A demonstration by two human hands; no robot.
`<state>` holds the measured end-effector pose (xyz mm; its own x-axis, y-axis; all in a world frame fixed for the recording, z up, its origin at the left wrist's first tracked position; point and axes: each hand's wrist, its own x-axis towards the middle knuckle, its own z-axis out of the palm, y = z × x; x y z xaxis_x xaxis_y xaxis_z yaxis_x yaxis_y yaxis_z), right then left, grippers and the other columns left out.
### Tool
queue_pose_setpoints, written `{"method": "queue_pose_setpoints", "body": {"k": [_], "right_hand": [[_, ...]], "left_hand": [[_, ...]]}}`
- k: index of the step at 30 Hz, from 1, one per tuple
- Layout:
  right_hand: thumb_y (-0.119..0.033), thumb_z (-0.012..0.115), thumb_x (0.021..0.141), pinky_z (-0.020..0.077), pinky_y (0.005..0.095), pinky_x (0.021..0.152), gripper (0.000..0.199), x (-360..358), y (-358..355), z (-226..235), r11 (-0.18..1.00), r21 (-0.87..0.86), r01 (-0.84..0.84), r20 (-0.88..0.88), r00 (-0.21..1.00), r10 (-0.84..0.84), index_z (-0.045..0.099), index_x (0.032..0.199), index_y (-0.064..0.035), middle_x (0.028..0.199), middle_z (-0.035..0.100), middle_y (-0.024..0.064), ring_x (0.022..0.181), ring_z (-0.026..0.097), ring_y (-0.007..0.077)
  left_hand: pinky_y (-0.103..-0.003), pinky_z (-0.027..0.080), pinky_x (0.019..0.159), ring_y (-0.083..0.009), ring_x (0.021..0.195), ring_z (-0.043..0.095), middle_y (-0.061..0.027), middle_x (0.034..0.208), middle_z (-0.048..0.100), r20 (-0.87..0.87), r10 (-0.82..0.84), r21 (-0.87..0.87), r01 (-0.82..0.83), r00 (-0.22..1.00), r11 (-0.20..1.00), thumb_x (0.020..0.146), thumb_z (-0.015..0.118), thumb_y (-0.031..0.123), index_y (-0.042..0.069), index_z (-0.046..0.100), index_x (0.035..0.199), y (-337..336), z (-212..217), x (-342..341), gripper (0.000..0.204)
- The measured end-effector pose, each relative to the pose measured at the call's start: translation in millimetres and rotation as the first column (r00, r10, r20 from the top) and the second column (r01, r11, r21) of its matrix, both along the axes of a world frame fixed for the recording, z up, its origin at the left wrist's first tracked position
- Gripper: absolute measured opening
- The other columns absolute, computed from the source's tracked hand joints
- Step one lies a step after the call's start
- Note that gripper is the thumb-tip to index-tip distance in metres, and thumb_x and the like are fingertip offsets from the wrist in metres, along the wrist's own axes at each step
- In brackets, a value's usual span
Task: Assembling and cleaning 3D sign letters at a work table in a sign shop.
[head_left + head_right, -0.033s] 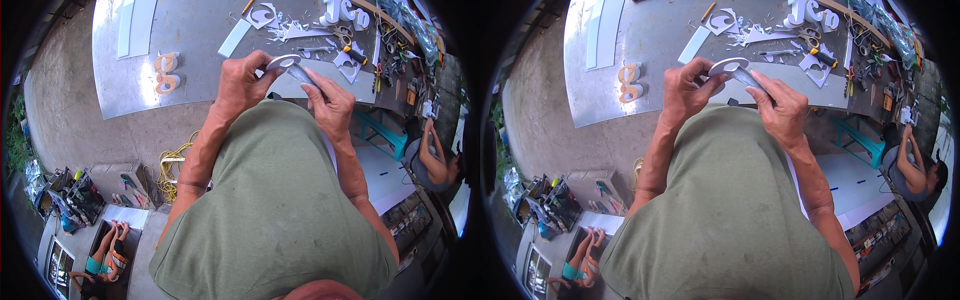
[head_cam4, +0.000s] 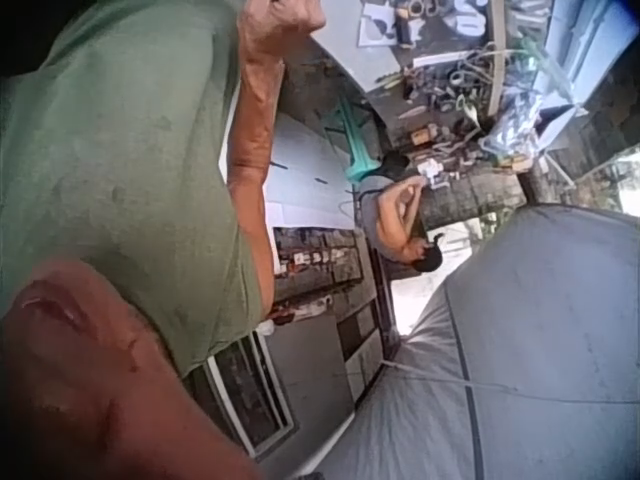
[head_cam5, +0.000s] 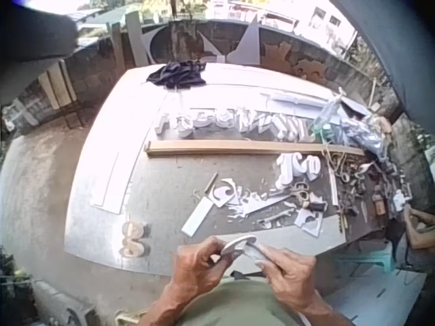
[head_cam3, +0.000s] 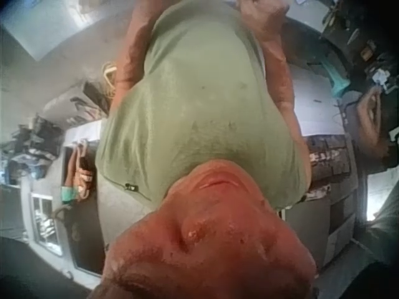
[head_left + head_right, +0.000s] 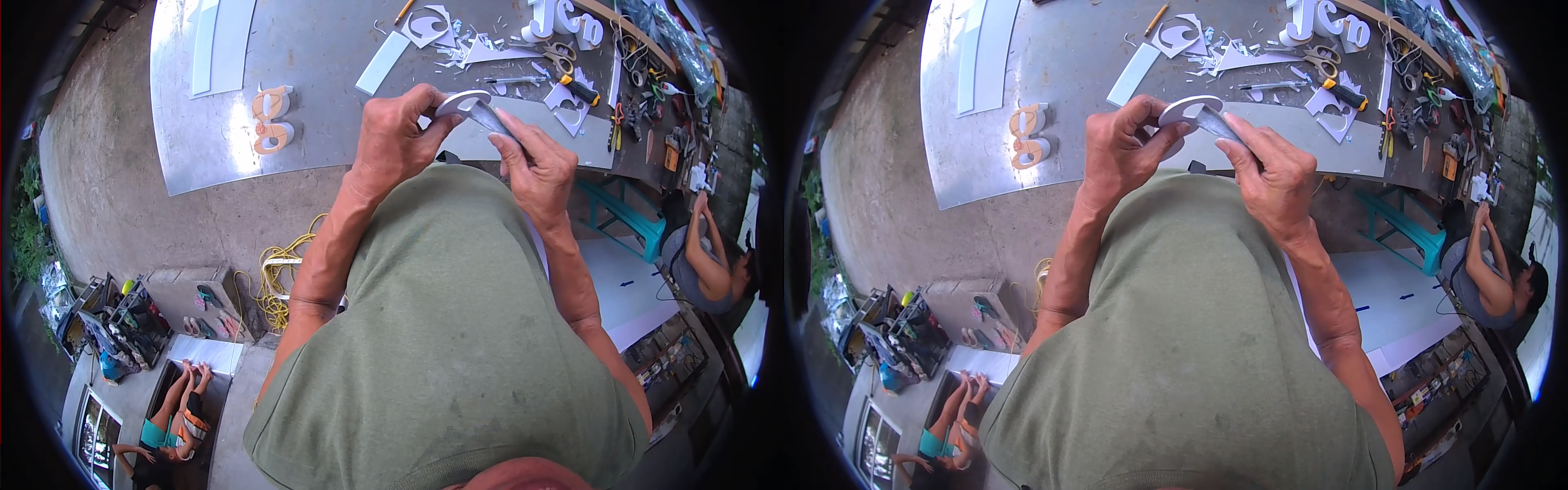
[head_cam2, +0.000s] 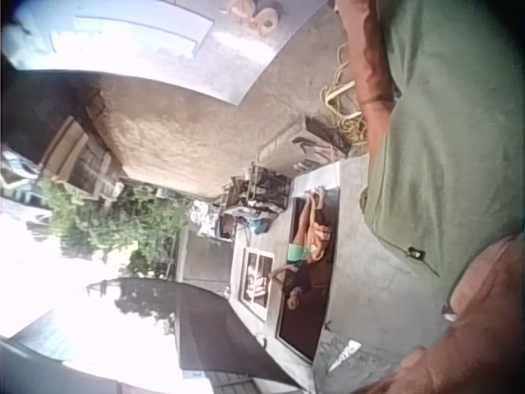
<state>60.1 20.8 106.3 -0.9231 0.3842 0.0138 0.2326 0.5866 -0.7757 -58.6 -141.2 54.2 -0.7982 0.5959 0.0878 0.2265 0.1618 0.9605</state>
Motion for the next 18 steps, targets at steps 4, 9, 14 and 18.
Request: {"method": "queue_pose_setpoints", "body": {"k": [4, 9, 14, 18], "right_hand": [[-0.007, 0.075, 0.086, 0.0438, 0.0310, 0.051, 0.027, -14.3, -2.5, -16.0, 0.993, 0.115, -0.034, -0.079, 0.996, 0.044, 0.072, 0.112, -0.0015, 0.074, 0.066, 0.0103, 0.056, 0.059, 0.0152], [-0.002, 0.074, 0.084, 0.0427, 0.0313, 0.049, 0.020, -20.9, -10.9, -23.4, 0.989, 0.149, 0.015, -0.084, 0.996, -0.003, 0.072, 0.104, 0.0003, 0.070, 0.063, 0.0094, 0.053, 0.057, 0.0156], [0.001, 0.074, 0.081, 0.0436, 0.0332, 0.049, 0.022, -21.6, -15.4, -32.8, 0.961, 0.276, 0.015, -0.177, 0.984, 0.036, 0.071, 0.103, 0.0006, 0.072, 0.062, 0.0094, 0.054, 0.058, 0.0188], [0.002, 0.073, 0.080, 0.0447, 0.0349, 0.050, 0.025, -17.4, -13.2, -39.3, 0.920, 0.392, -0.009, -0.223, 0.969, 0.104, 0.070, 0.105, 0.0001, 0.074, 0.061, 0.0094, 0.055, 0.060, 0.0226]], "left_hand": [[-0.025, 0.051, 0.050, -0.0087, 0.057, 0.066, -0.0063, 0.071, 0.072, -0.147, 0.010, -0.054, -0.018, 0.989, 0.998, 0.079, 0.081, 0.007, 0.002, 0.068, 0.082, 1.6, -7.3, -2.4, 0.015], [-0.024, 0.051, 0.050, -0.0094, 0.056, 0.064, -0.0075, 0.069, 0.071, -0.202, 0.033, -0.020, -0.038, 0.979, 0.999, 0.078, 0.081, 0.005, 0.001, 0.067, 0.080, 4.2, -13.7, 0.2, 0.015], [-0.024, 0.049, 0.050, -0.0101, 0.054, 0.063, -0.0080, 0.067, 0.069, -0.195, 0.043, 0.008, -0.042, 0.980, 0.999, 0.078, 0.080, 0.004, 0.001, 0.066, 0.080, 7.9, -11.6, 0.8, 0.014], [-0.025, 0.048, 0.050, -0.0104, 0.053, 0.061, -0.0074, 0.066, 0.068, -0.188, 0.076, -0.011, -0.079, 0.979, 0.997, 0.078, 0.080, 0.003, 0.001, 0.066, 0.079, 9.2, -14.0, -1.7, 0.015]]}}
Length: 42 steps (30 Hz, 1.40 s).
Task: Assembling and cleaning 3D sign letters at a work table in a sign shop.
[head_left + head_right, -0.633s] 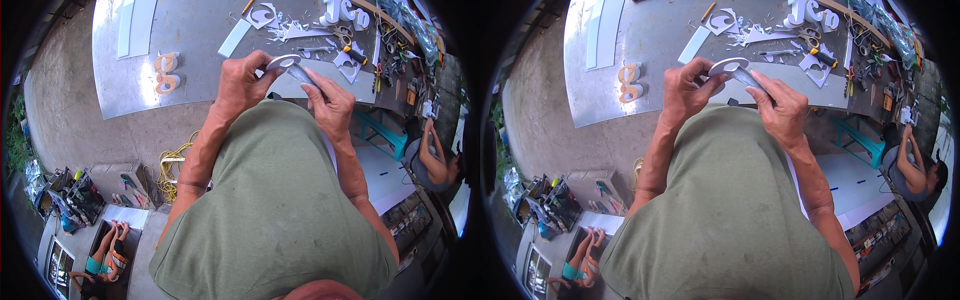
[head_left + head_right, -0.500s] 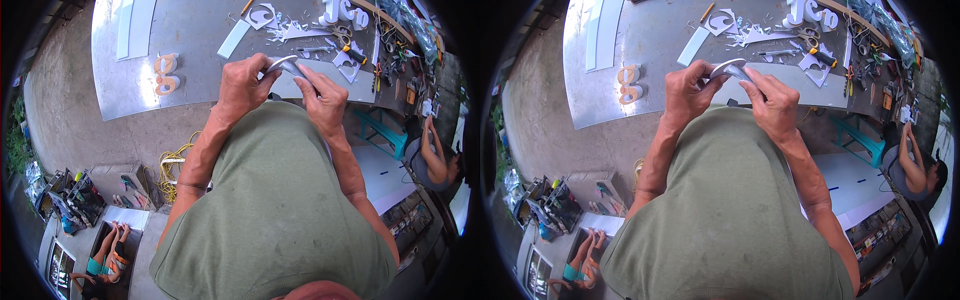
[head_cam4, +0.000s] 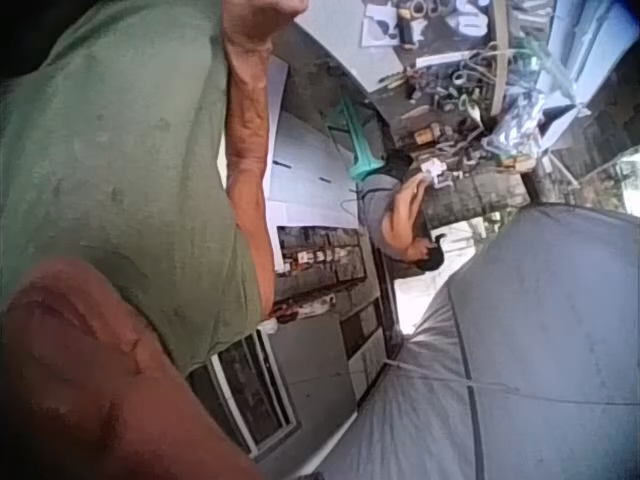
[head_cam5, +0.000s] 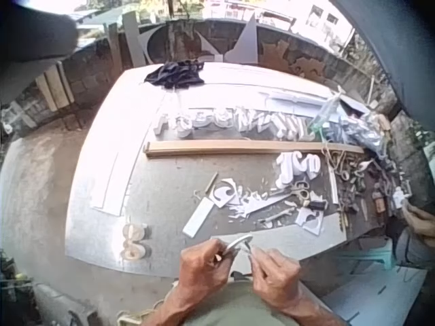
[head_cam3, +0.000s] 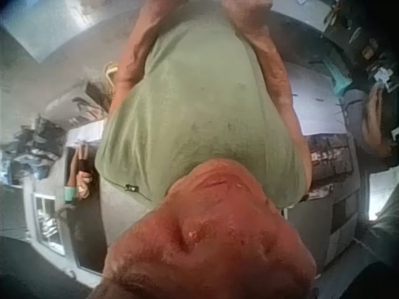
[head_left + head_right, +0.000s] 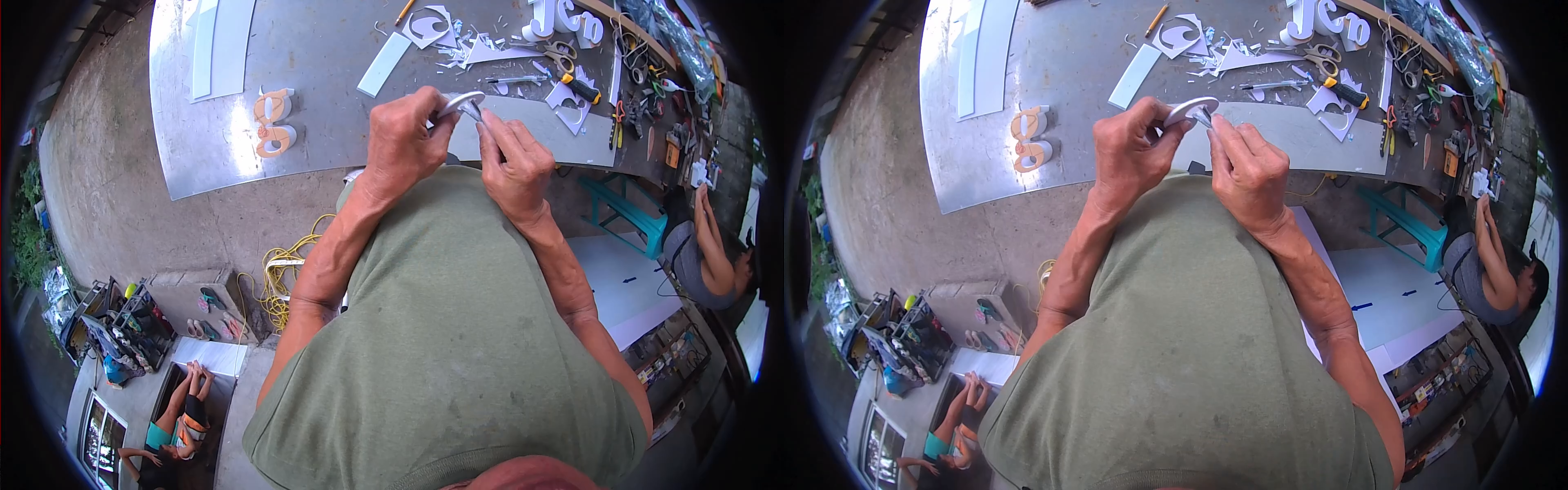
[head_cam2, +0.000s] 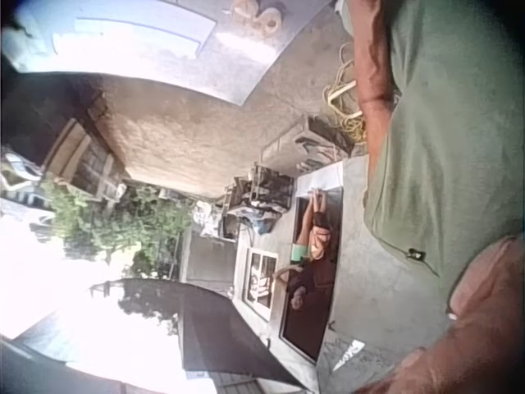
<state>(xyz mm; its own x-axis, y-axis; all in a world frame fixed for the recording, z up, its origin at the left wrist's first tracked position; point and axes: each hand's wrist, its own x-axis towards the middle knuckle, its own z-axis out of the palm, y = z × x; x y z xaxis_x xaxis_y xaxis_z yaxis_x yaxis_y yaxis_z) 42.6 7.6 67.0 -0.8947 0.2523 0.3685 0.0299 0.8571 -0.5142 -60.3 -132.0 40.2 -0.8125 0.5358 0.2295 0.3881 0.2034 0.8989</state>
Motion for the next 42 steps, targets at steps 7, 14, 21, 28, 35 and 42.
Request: {"method": "queue_pose_setpoints", "body": {"k": [7, 14, 21, 28, 35, 42], "right_hand": [[0.002, 0.073, 0.080, 0.0447, 0.0346, 0.050, 0.024, -3.1, -0.9, 4.4, 1.000, -0.026, 0.011, -0.003, 1.000, -0.011, 0.070, 0.105, 0.0004, 0.074, 0.062, 0.0093, 0.055, 0.060, 0.0216], [-0.002, 0.073, 0.084, 0.0462, 0.0342, 0.053, 0.021, -9.7, 3.5, 0.8, 0.985, -0.158, 0.068, 0.104, 0.993, -0.052, 0.071, 0.104, -0.0003, 0.073, 0.062, 0.0091, 0.057, 0.060, 0.0211], [-0.006, 0.072, 0.087, 0.0536, 0.0299, 0.063, 0.021, -12.3, 12.8, -30.8, 0.990, -0.141, 0.024, 0.060, 0.998, -0.016, 0.071, 0.107, 0.0008, 0.091, 0.073, 0.0119, 0.069, 0.069, 0.0214], [-0.010, 0.075, 0.087, 0.0535, 0.0256, 0.066, 0.025, -17.8, 20.5, -50.1, 0.657, -0.702, 0.273, 0.365, 0.931, 0.003, 0.074, 0.110, 0.0003, 0.085, 0.076, 0.0096, 0.072, 0.069, 0.0115], [-0.008, 0.075, 0.087, 0.0553, 0.0235, 0.071, 0.024, -33.8, 27.0, -31.1, 0.510, -0.813, 0.280, 0.239, 0.960, -0.146, 0.073, 0.108, 0.0032, 0.087, 0.075, 0.0100, 0.078, 0.071, 0.0129], [-0.006, 0.073, 0.088, 0.0572, 0.0244, 0.074, 0.024, -42.5, 5.6, -8.2, 0.356, -0.915, 0.191, 0.164, 0.981, -0.104, 0.072, 0.110, 0.0039, 0.091, 0.075, 0.0110, 0.081, 0.072, 0.0143]], "left_hand": [[-0.025, 0.051, 0.053, -0.0121, 0.057, 0.066, -0.0087, 0.068, 0.070, 0.001, 0.011, -0.012, -0.011, 1.000, 1.000, 0.079, 0.079, 0.003, 0.002, 0.066, 0.083, 1.3, 2.8, -5.3, 0.014], [-0.028, 0.054, 0.057, -0.0156, 0.068, 0.073, -0.0121, 0.076, 0.074, 0.090, -0.090, -0.159, 0.104, 0.992, 0.982, 0.081, 0.076, 0.005, 0.001, 0.065, 0.090, -4.8, -0.7, -18.5, 0.015], [-0.039, 0.051, 0.063, -0.0325, 0.069, 0.068, -0.0176, 0.078, 0.070, 0.125, -0.179, -0.356, 0.212, 0.976, 0.910, 0.085, 0.071, 0.010, 0.000, 0.065, 0.097, -2.7, -3.3, -31.4, 0.017], [-0.043, 0.051, 0.066, -0.0344, 0.063, 0.064, -0.0131, 0.075, 0.070, 0.001, -0.229, -0.479, 0.201, 0.973, 0.854, 0.080, 0.077, 0.016, 0.005, 0.069, 0.101, 2.0, -18.0, -53.8, 0.025], [-0.029, 0.047, 0.059, -0.0154, 0.063, 0.061, -0.0068, 0.075, 0.069, -0.266, 0.143, 0.034, -0.139, 0.953, 0.990, 0.079, 0.084, 0.023, 0.002, 0.067, 0.083, -16.4, 5.4, -3.6, 0.027], [-0.028, 0.057, 0.075, -0.0158, 0.082, 0.069, -0.0072, 0.083, 0.071, 0.740, -0.040, 0.358, -0.344, 0.671, 0.868, 0.087, 0.077, 0.007, -0.003, 0.069, 0.100, -4.1, -2.8, -0.8, 0.018]]}}
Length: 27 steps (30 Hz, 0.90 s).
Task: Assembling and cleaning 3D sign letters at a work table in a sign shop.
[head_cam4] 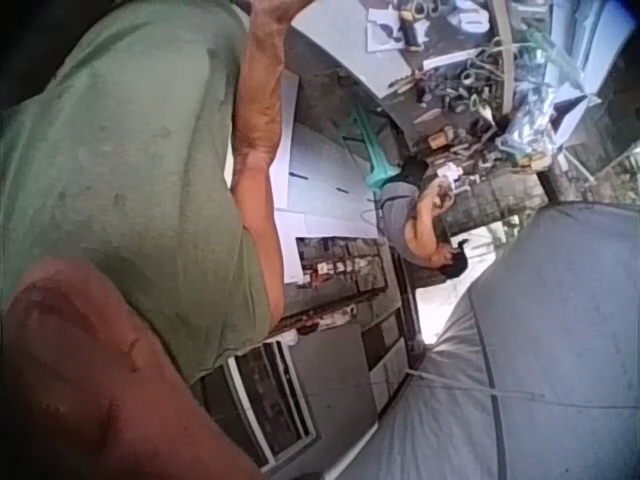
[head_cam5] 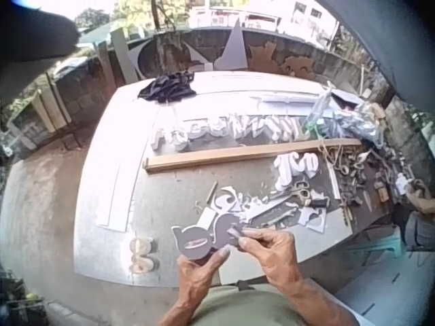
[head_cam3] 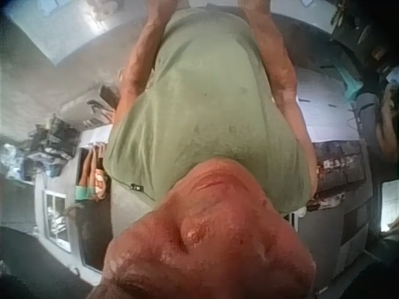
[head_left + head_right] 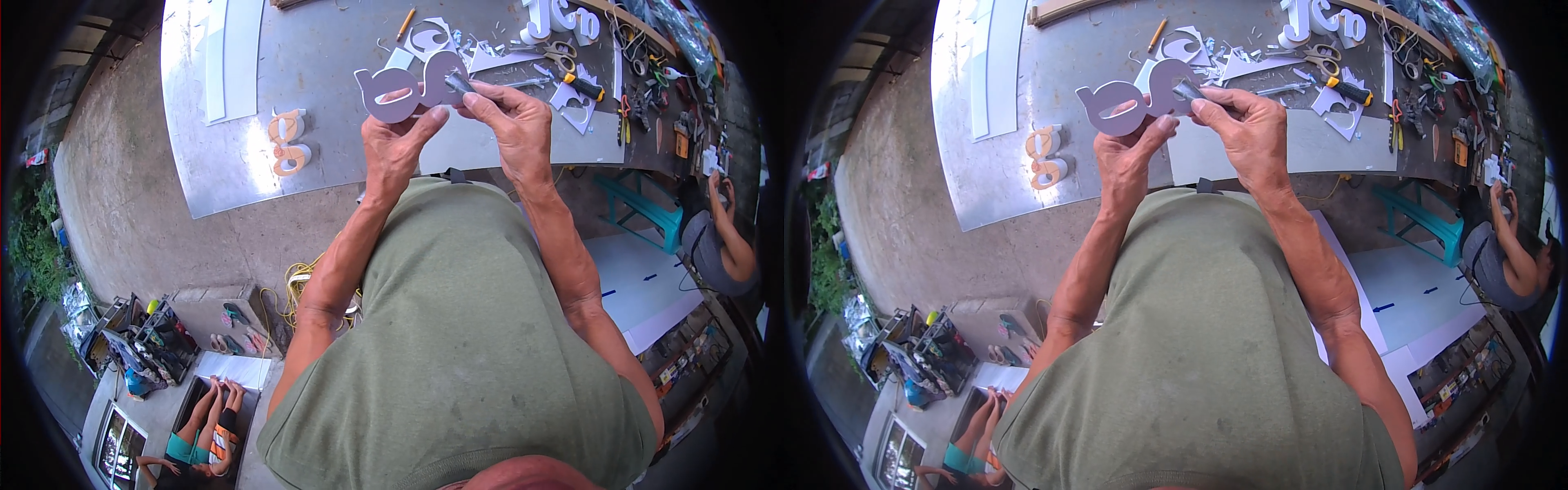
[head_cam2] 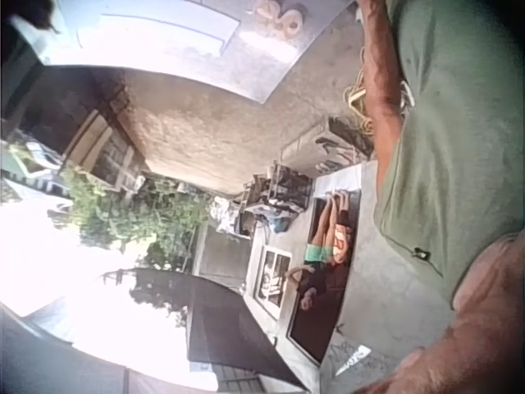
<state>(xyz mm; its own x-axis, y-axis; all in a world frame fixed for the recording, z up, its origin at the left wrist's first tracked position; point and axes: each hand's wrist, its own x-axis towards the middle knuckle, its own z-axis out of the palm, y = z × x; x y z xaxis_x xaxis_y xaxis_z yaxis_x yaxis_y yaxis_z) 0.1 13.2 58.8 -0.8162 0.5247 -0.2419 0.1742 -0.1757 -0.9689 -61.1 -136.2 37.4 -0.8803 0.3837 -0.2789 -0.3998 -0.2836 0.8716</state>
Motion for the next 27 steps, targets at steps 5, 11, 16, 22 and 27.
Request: {"method": "queue_pose_setpoints", "body": {"k": [5, 11, 16, 22, 27], "right_hand": [[-0.009, 0.074, 0.088, 0.0568, 0.0241, 0.074, 0.026, -0.6, -5.8, -4.3, 1.000, 0.007, 0.011, 0.025, 1.000, -0.011, 0.072, 0.111, 0.0034, 0.091, 0.075, 0.0107, 0.080, 0.071, 0.0128], [-0.013, 0.075, 0.087, 0.0544, 0.0280, 0.071, 0.028, 2.9, -12.1, 10.0, 0.915, 0.393, -0.088, 0.135, 0.990, 0.037, 0.073, 0.112, -0.0023, 0.092, 0.075, 0.0087, 0.078, 0.069, 0.0129], [-0.017, 0.075, 0.087, 0.0515, 0.0345, 0.064, 0.030, 4.8, -10.9, 24.2, 0.727, 0.617, -0.301, 0.310, 0.942, 0.128, 0.071, 0.113, -0.0030, 0.081, 0.069, 0.0119, 0.068, 0.065, 0.0219], [-0.016, 0.071, 0.089, 0.0496, 0.0402, 0.059, 0.026, 6.9, -12.8, 29.2, 0.493, 0.852, -0.178, 0.110, 0.980, 0.163, 0.068, 0.109, -0.0006, 0.077, 0.064, 0.0148, 0.063, 0.062, 0.0285], [-0.016, 0.070, 0.091, 0.0496, 0.0371, 0.055, 0.022, 6.6, -12.1, 29.2, 0.604, 0.754, -0.259, 0.198, 0.966, 0.168, 0.067, 0.103, 0.0022, 0.070, 0.064, 0.0158, 0.061, 0.065, 0.0262]], "left_hand": [[-0.030, 0.060, 0.075, -0.0176, 0.082, 0.071, -0.0128, 0.090, 0.073, -0.247, -0.107, -0.222, 0.051, 0.963, 0.974, 0.088, 0.075, 0.004, -0.005, 0.069, 0.102, -1.6, -12.5, -8.4, 0.017], [-0.028, 0.061, 0.071, -0.0180, 0.083, 0.072, -0.0130, 0.091, 0.073, -0.211, 0.033, -0.036, -0.042, 0.977, 0.998, 0.085, 0.075, -0.002, -0.007, 0.068, 0.101, -1.3, -8.9, -3.9, 0.018], [-0.030, 0.062, 0.073, -0.0186, 0.081, 0.072, -0.0134, 0.092, 0.074, -0.378, -0.067, -0.186, -0.005, 0.923, 0.983, 0.085, 0.075, -0.004, -0.007, 0.069, 0.101, -8.9, -15.5, -6.8, 0.017], [-0.023, 0.052, 0.063, -0.0080, 0.073, 0.066, -0.0054, 0.083, 0.075, -0.315, 0.026, -0.088, -0.057, 0.949, 0.994, 0.083, 0.080, 0.005, -0.002, 0.074, 0.094, -4.2, -14.2, -5.8, 0.014], [-0.023, 0.054, 0.066, -0.0097, 0.074, 0.068, -0.0066, 0.083, 0.075, -0.297, 0.007, -0.084, -0.034, 0.955, 0.996, 0.084, 0.079, 0.004, -0.002, 0.073, 0.095, -0.5, -11.3, -7.6, 0.014]]}}
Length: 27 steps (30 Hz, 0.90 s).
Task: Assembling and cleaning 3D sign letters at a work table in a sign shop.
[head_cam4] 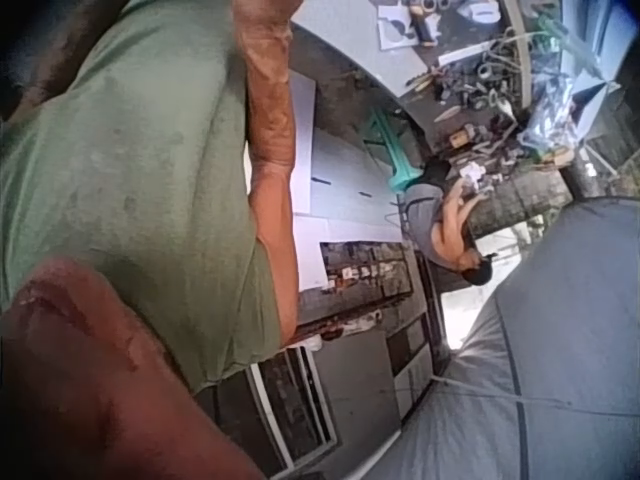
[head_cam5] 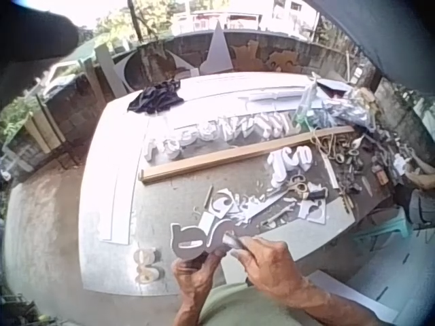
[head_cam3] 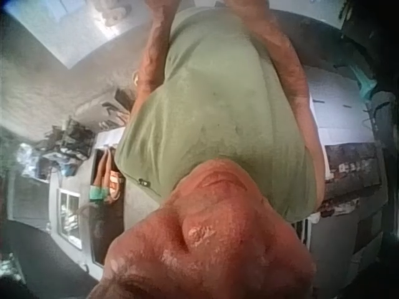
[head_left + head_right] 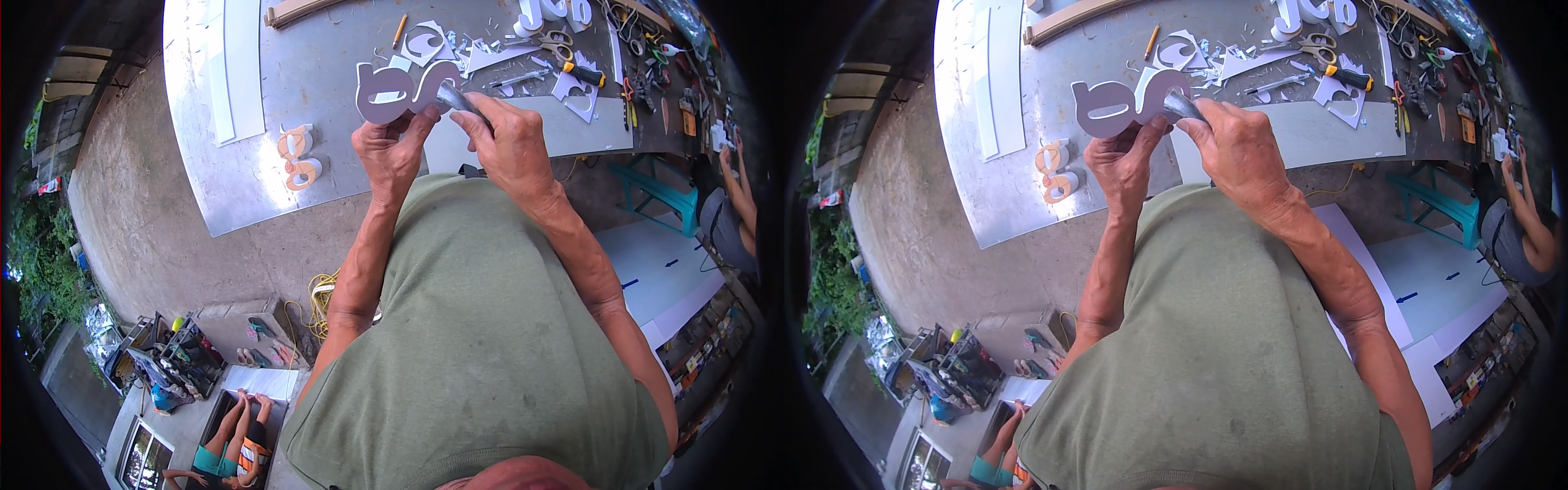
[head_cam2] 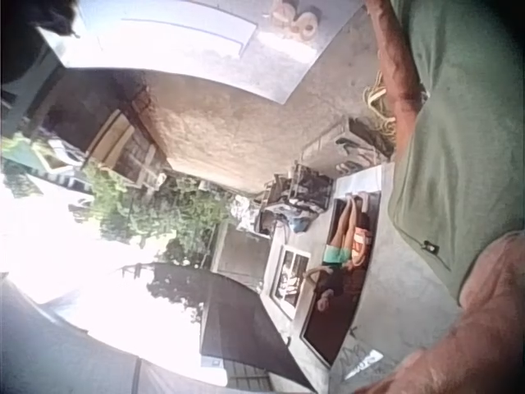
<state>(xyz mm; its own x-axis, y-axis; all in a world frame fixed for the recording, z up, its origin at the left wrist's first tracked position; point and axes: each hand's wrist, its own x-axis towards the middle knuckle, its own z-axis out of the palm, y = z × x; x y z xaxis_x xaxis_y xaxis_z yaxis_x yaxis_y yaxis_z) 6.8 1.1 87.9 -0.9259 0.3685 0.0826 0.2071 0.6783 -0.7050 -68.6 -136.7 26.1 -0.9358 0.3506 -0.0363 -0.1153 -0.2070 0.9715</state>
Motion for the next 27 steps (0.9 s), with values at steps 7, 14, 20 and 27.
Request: {"method": "queue_pose_setpoints", "body": {"k": [7, 14, 20, 27], "right_hand": [[-0.013, 0.067, 0.092, 0.0461, 0.0289, 0.046, 0.017, -3.4, 2.7, 13.1, 0.932, -0.333, 0.142, 0.152, 0.984, -0.095, 0.072, 0.086, 0.0022, 0.058, 0.064, 0.0111, 0.048, 0.063, 0.0140], [-0.011, 0.069, 0.087, 0.0436, 0.0281, 0.047, 0.013, -7.2, -0.8, -5.2, 0.876, -0.405, 0.262, 0.108, 0.965, -0.238, 0.074, 0.084, 0.0007, 0.059, 0.066, 0.0086, 0.048, 0.057, 0.0085], [-0.010, 0.068, 0.087, 0.0432, 0.0313, 0.048, 0.015, -12.5, 2.2, -8.4, 0.944, -0.276, 0.182, 0.019, 0.983, -0.184, 0.072, 0.080, 0.0024, 0.057, 0.064, 0.0093, 0.048, 0.055, 0.0089], [-0.011, 0.067, 0.088, 0.0437, 0.0316, 0.049, 0.017, -19.9, 5.6, -10.5, 0.917, -0.336, 0.215, 0.086, 0.977, -0.197, 0.071, 0.077, 0.0013, 0.057, 0.063, 0.0080, 0.048, 0.055, 0.0107]], "left_hand": [[-0.024, 0.056, 0.067, -0.0121, 0.075, 0.070, -0.0078, 0.085, 0.075, -0.055, 0.005, -0.012, -0.005, 0.998, 1.000, 0.084, 0.077, 0.001, -0.003, 0.072, 0.096, 3.1, -2.6, -0.4, 0.013], [-0.026, 0.056, 0.072, -0.0137, 0.079, 0.071, -0.0096, 0.087, 0.074, -0.204, -0.084, -0.192, 0.045, 0.975, 0.980, 0.085, 0.074, -0.002, -0.004, 0.069, 0.101, 9.5, -0.6, -0.4, 0.016], [-0.026, 0.056, 0.071, -0.0133, 0.078, 0.071, -0.0089, 0.087, 0.074, -0.195, -0.046, -0.220, 0.002, 0.980, 0.976, 0.084, 0.075, -0.001, -0.003, 0.069, 0.101, 13.2, 3.7, -2.2, 0.018], [-0.025, 0.055, 0.067, -0.0109, 0.073, 0.068, -0.0070, 0.084, 0.073, -0.299, -0.044, -0.219, -0.024, 0.953, 0.975, 0.083, 0.075, -0.001, -0.003, 0.068, 0.101, 18.4, 2.8, -7.3, 0.019]]}}
